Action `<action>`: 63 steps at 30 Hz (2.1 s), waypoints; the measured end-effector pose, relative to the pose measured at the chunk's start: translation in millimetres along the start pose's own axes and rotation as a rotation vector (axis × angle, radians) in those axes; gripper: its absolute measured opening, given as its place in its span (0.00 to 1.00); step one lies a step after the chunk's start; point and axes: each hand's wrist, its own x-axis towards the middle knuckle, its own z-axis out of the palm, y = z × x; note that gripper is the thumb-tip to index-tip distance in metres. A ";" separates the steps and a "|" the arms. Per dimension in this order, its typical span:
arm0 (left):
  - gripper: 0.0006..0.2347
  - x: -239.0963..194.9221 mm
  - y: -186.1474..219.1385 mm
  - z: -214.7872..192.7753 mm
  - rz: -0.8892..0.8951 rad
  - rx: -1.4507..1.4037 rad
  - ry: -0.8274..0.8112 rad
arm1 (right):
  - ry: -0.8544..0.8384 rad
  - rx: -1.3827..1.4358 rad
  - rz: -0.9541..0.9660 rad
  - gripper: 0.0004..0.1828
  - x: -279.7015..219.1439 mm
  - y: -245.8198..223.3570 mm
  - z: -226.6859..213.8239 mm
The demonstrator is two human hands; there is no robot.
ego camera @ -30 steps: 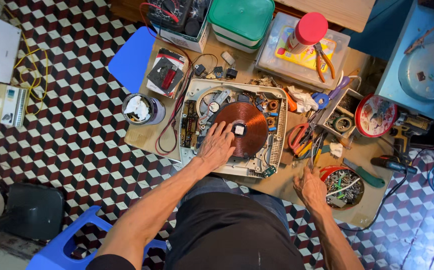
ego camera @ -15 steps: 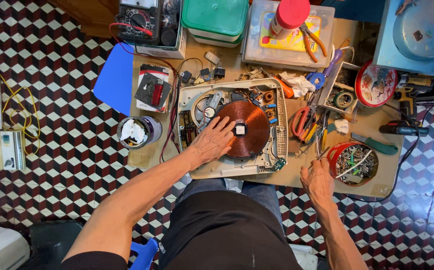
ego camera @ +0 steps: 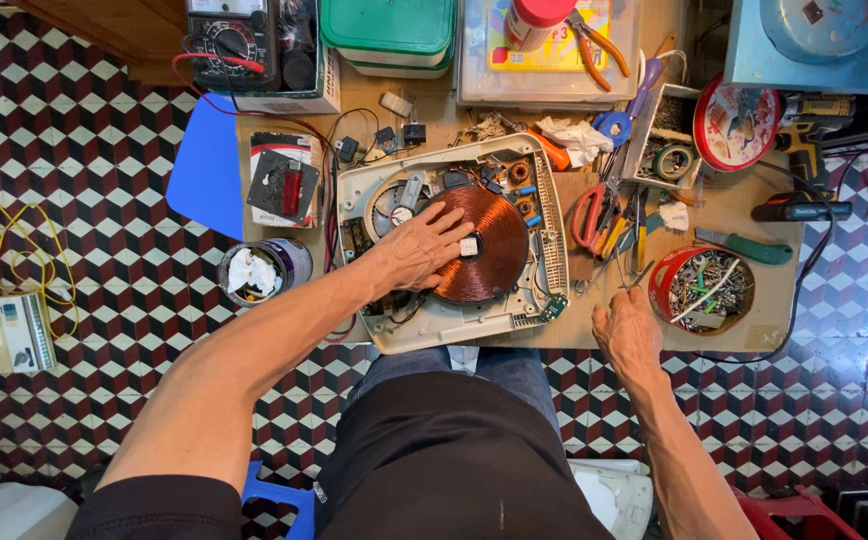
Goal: The person works on an open electronic device containing a large copper coil, using pliers to adjust components and a cordless drill to fasten screws. They repeatedly reposition the device and use their hands to hold and align parts during the repair.
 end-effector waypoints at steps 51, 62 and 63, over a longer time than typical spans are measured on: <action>0.29 38.3 -19.0 1.3 -1.182 -0.849 -0.183 | 0.158 0.395 -0.084 0.19 169.1 -61.6 -46.9; 0.13 3.3 25.5 9.6 -1.273 -1.665 0.665 | 0.232 0.303 -0.206 0.13 207.4 -82.8 -62.3; 0.13 6.5 31.2 1.6 -1.270 -1.716 0.761 | 0.194 0.363 -0.183 0.14 190.6 -86.8 -73.5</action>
